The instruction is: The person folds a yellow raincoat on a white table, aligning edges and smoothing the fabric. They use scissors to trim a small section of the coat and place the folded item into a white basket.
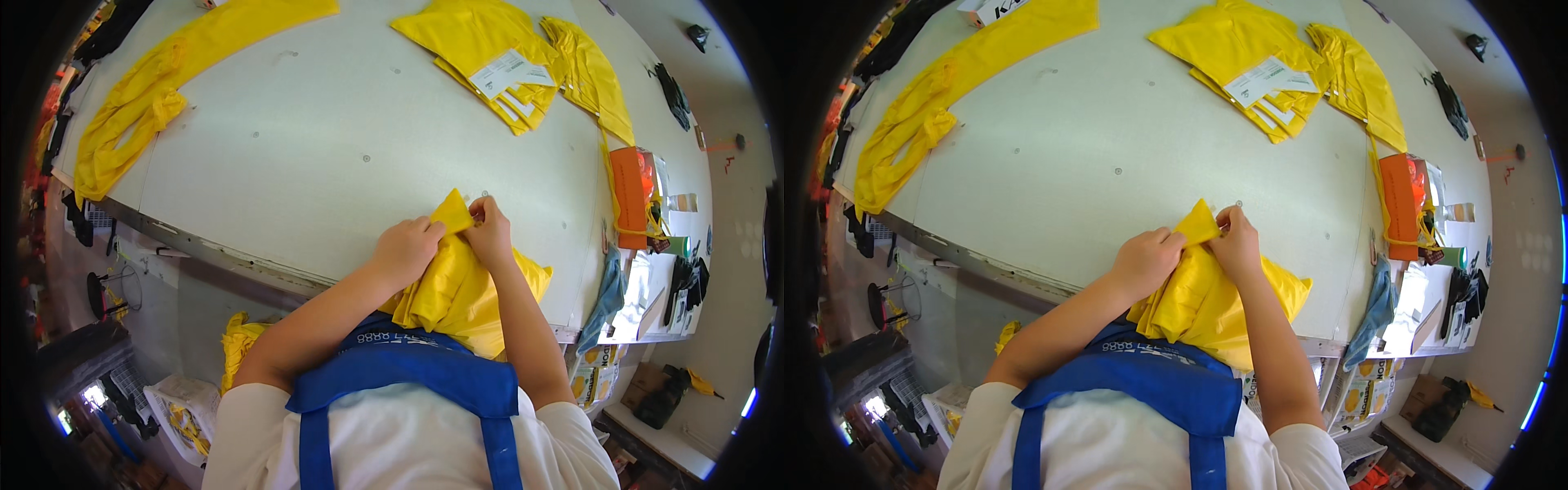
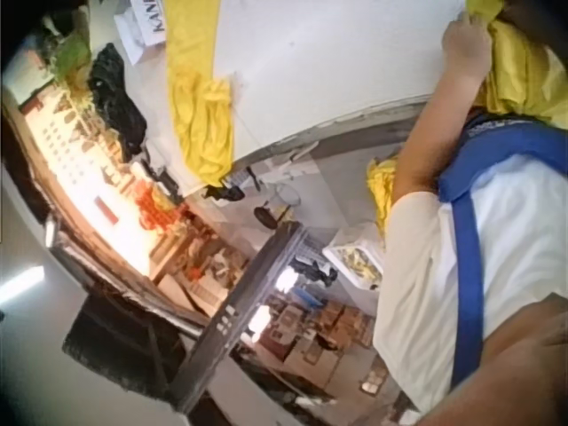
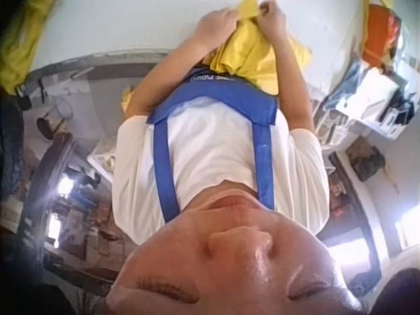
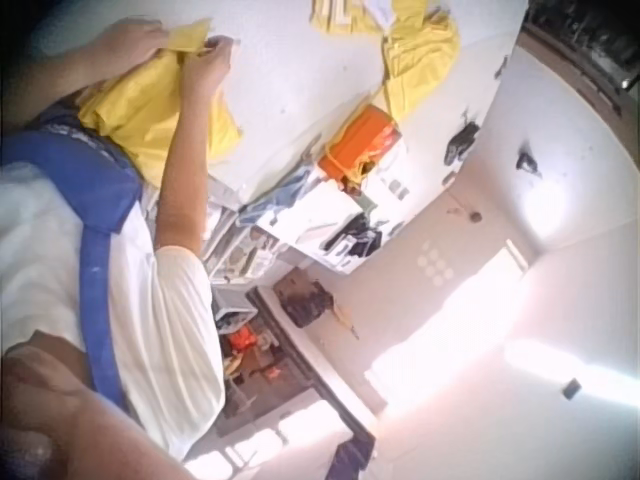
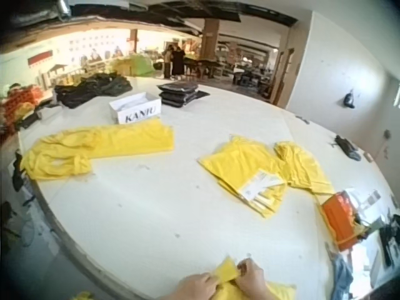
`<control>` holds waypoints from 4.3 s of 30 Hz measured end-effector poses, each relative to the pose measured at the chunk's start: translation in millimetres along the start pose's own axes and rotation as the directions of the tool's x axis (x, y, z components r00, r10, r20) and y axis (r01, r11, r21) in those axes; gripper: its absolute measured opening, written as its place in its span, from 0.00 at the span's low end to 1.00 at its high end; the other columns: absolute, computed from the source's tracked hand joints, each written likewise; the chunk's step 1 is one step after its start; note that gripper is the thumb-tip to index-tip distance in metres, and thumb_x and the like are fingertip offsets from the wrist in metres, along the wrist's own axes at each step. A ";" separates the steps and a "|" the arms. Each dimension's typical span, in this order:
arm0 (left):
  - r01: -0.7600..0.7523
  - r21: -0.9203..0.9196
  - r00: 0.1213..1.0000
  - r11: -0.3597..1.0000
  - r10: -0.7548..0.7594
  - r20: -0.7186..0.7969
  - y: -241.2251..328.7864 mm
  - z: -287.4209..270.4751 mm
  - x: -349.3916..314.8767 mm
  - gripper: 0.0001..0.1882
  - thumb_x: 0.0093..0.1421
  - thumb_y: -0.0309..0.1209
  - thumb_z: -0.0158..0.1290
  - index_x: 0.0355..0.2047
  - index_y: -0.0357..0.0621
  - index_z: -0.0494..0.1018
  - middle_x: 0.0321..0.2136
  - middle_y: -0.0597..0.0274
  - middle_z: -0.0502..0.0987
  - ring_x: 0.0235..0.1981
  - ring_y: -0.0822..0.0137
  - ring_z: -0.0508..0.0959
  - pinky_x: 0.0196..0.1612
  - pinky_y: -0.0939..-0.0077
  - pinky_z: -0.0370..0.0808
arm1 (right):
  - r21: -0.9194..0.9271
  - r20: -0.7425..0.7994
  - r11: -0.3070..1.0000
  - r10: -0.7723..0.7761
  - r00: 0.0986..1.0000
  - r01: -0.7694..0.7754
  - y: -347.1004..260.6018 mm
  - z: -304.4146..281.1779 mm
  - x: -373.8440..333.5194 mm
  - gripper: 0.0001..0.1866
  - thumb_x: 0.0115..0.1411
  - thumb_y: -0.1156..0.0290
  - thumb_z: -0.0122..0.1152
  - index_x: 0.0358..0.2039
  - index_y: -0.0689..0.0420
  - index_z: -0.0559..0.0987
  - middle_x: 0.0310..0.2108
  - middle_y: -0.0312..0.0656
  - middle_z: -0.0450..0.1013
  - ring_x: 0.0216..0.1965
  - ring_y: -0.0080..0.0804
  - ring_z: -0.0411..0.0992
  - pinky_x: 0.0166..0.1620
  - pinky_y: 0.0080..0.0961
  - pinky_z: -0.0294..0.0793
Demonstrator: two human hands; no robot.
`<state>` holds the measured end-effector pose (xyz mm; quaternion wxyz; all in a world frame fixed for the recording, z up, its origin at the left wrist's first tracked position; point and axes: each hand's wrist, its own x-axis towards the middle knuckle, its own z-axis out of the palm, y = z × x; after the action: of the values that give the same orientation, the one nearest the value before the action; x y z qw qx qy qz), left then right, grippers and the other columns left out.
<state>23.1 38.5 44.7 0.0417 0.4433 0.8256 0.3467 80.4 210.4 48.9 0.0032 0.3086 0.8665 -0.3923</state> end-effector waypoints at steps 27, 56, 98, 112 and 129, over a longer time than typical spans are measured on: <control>0.303 -0.215 0.950 0.928 -0.278 0.140 -0.6 -4.9 -71.2 0.06 0.53 0.24 0.49 0.32 0.39 0.65 0.29 0.48 0.71 0.29 0.43 0.73 0.29 0.54 0.70 | -0.293 0.165 0.944 -0.106 0.980 0.152 -15.7 25.4 10.9 0.22 0.51 0.69 0.58 0.46 0.56 0.65 0.39 0.46 0.74 0.42 0.45 0.73 0.44 0.35 0.73; 0.504 -0.115 0.822 0.856 -0.435 0.369 14.6 -7.1 -68.6 0.13 0.50 0.29 0.54 0.32 0.35 0.64 0.22 0.44 0.75 0.27 0.44 0.76 0.29 0.55 0.71 | -0.491 0.072 0.692 -0.572 0.817 0.528 -8.2 47.3 -108.9 0.16 0.42 0.63 0.66 0.35 0.42 0.76 0.48 0.33 0.65 0.53 0.37 0.59 0.53 0.40 0.55; 0.359 -0.165 0.906 0.919 -0.300 0.297 1.0 31.1 -28.0 0.07 0.60 0.29 0.45 0.32 0.39 0.62 0.24 0.44 0.75 0.26 0.44 0.75 0.29 0.52 0.71 | -0.352 0.278 0.836 -0.336 0.900 0.421 29.9 22.1 -99.1 0.46 0.50 0.53 0.62 0.64 0.62 0.54 0.67 0.52 0.43 0.68 0.52 0.37 0.66 0.49 0.36; 0.348 0.039 0.856 0.936 -0.335 0.395 9.3 58.2 -2.2 0.08 0.56 0.26 0.45 0.34 0.34 0.66 0.26 0.40 0.76 0.29 0.43 0.78 0.32 0.53 0.74 | -0.082 0.197 0.565 -0.798 0.569 0.821 20.4 32.6 -122.2 0.07 0.47 0.67 0.63 0.28 0.51 0.77 0.29 0.34 0.69 0.34 0.31 0.67 0.38 0.29 0.64; 0.203 -0.280 0.979 0.938 -0.192 0.066 26.2 -14.9 -47.8 0.09 0.53 0.31 0.56 0.28 0.41 0.68 0.22 0.53 0.74 0.25 0.52 0.75 0.28 0.62 0.71 | -0.196 -0.162 0.805 -0.590 0.791 0.560 6.2 37.3 -115.2 0.08 0.50 0.74 0.60 0.30 0.57 0.71 0.32 0.42 0.71 0.41 0.41 0.69 0.44 0.35 0.63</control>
<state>64.7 3.7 60.5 0.1553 0.3541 0.8063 0.4476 168.1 126.8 47.4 -0.1891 0.0696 0.9392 -0.2780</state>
